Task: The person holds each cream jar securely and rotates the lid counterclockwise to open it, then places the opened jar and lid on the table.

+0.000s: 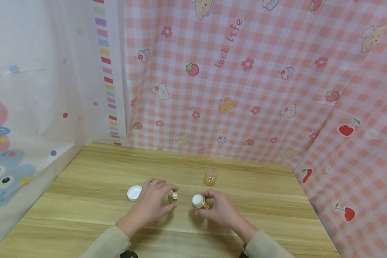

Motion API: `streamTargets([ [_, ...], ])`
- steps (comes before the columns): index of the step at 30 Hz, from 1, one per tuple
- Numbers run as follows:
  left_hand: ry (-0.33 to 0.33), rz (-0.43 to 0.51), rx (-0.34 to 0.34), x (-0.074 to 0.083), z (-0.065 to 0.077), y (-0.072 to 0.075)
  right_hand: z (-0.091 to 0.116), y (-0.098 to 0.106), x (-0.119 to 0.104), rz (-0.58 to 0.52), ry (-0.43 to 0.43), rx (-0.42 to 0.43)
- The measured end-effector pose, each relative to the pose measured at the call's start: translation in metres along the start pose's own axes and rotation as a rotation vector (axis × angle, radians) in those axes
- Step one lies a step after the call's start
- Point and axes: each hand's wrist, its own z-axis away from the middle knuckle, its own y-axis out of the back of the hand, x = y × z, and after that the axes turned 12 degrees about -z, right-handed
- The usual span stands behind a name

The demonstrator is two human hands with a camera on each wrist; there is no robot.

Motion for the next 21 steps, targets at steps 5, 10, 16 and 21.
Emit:
streamTargets([
  [5,-0.013,-0.033,-0.002,0.005,-0.004,-0.006,-0.004,0.000,0.002,0.008,0.007,-0.001],
  [10,-0.023,-0.065,-0.023,0.010,-0.008,-0.012,-0.007,-0.001,0.005,0.011,-0.008,0.000],
  [16,-0.006,-0.051,-0.052,0.016,-0.014,-0.018,-0.011,-0.003,0.008,-0.015,-0.025,0.010],
  [21,0.003,-0.053,-0.081,0.020,-0.020,-0.025,-0.017,-0.004,0.012,-0.018,-0.025,0.019],
])
